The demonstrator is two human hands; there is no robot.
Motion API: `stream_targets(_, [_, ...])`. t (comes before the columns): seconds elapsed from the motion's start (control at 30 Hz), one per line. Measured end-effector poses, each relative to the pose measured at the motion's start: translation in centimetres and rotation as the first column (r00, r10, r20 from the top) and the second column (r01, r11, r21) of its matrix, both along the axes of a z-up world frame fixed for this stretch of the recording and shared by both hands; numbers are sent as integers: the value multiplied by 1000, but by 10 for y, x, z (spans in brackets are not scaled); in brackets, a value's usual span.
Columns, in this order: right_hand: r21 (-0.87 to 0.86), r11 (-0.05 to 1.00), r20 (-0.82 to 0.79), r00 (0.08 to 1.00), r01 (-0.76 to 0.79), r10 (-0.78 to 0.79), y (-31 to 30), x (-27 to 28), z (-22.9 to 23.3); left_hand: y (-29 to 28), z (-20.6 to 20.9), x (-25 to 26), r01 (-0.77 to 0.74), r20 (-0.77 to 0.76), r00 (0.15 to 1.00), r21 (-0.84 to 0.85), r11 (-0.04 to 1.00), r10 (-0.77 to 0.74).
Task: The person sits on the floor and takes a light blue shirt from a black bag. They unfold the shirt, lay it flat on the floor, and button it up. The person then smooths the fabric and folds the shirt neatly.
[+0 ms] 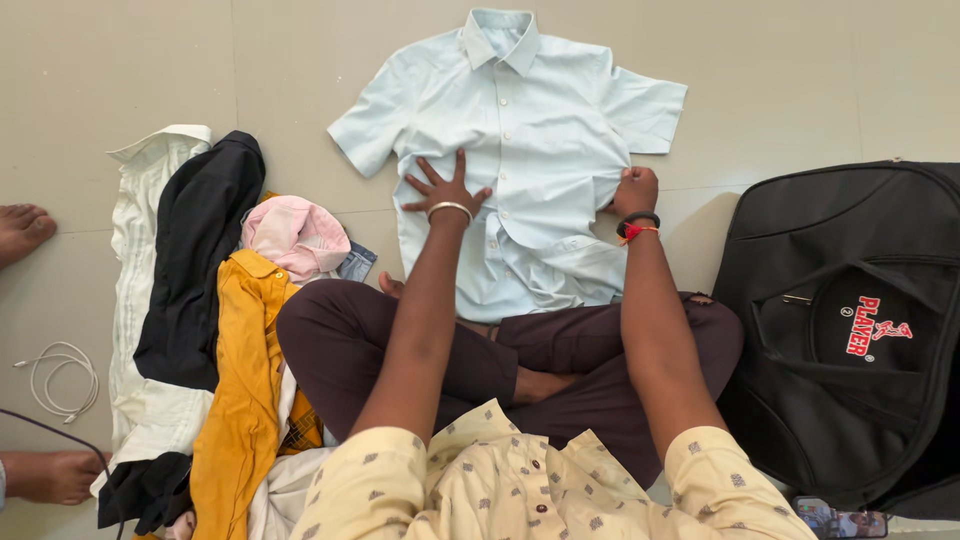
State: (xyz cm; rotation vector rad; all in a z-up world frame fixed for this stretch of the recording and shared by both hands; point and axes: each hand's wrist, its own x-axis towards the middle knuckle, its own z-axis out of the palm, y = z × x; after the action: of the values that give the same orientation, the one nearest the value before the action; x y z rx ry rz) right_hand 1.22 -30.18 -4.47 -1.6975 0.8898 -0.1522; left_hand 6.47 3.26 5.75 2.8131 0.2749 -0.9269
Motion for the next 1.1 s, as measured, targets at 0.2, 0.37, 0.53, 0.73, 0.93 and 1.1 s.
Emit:
stream_targets(0.2, [-257, 963, -8, 996, -85, 85, 9, 6, 7, 5, -41, 57, 178, 101, 980, -43, 983, -173])
stream_targets(0.37, [-314, 948, 95, 991, -58, 92, 12, 14, 33, -41, -52, 60, 435, 323, 864, -95, 895, -386])
stream_targets(0.53, [-693, 719, 289, 893, -53, 344, 27, 10, 64, -68, -45, 77, 497, 305, 829, -15, 868, -470])
stream_targets(0.73, [-565, 608, 13, 731, -558, 683, 75, 4, 91, -97, -70, 148, 501, 374, 809, -38, 865, -452])
stream_targets(0.93, [-310, 414, -535, 517, -856, 668, 76, 4, 121, -101, -40, 116, 344, 546, 786, 4, 939, -291])
stream_targets(1.1, [-348, 267, -663, 437, -899, 608, 57, -12, 99, -98, -14, 34, 33, 346, 937, -195, 980, 37])
